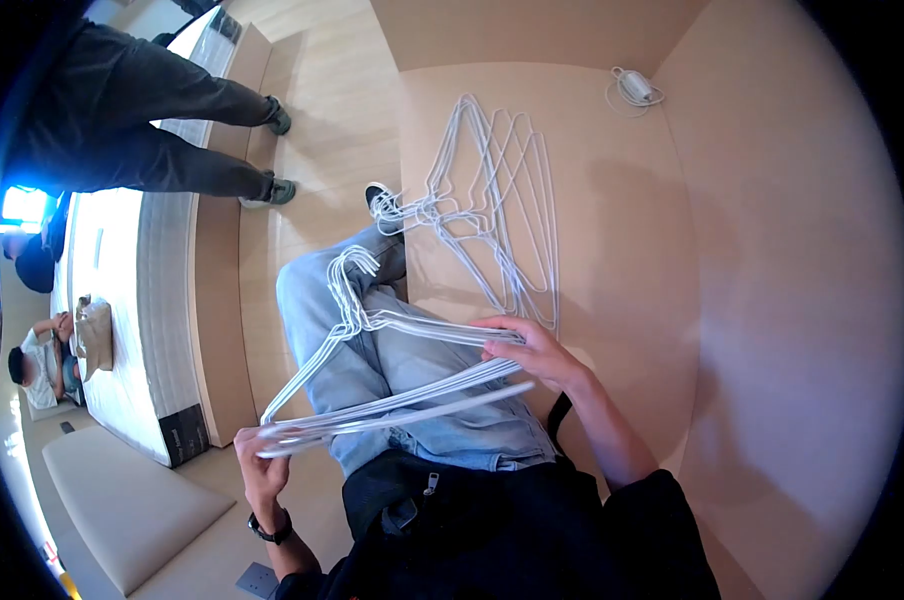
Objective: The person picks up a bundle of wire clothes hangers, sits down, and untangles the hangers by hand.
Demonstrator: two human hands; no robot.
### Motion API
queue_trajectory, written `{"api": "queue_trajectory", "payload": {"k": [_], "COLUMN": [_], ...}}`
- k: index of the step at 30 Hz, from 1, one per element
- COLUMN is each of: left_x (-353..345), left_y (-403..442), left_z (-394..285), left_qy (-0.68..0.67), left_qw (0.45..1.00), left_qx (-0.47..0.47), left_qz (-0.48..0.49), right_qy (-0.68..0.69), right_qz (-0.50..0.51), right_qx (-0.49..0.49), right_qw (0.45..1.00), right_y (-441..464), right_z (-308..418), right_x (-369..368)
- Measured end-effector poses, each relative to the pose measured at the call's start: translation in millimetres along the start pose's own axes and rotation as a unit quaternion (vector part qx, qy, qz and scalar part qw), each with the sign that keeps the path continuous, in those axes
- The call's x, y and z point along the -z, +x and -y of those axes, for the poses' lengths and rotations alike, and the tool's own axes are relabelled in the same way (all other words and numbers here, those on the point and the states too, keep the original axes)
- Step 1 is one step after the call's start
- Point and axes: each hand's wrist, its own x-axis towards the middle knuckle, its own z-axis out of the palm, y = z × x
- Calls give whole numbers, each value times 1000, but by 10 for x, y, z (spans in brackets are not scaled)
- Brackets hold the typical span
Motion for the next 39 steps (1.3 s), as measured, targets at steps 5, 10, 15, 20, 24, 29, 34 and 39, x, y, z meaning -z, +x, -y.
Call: {"api": "queue_trajectory", "payload": {"k": [5,10,15,20,24,29,34,39], "left_x": [-61,-350,-512,-658,-670,-644,-646,-787], "left_y": [157,370,496,466,459,483,776,1287], "left_z": [-22,118,125,255,248,213,126,53], "left_qy": [-11,43,53,43,46,58,14,6], "left_qw": [994,988,990,989,986,982,984,990], "left_qx": [101,146,124,98,98,107,133,90], "left_qz": [27,7,-34,-107,-129,-141,-120,-108], "right_qy": [129,82,-22,-52,-73,-112,-116,-160], "right_qz": [26,57,74,85,92,72,42,-13], "right_qx": [22,59,91,112,114,137,126,158], "right_qw": [991,993,993,989,986,982,984,974], "right_y": [43,-24,-75,-55,-55,-43,-75,-95], "right_z": [-153,-112,-25,-88,-39,-88,-55,13], "right_x": [74,17,-40,-7,-6,-25,-97,-172]}}
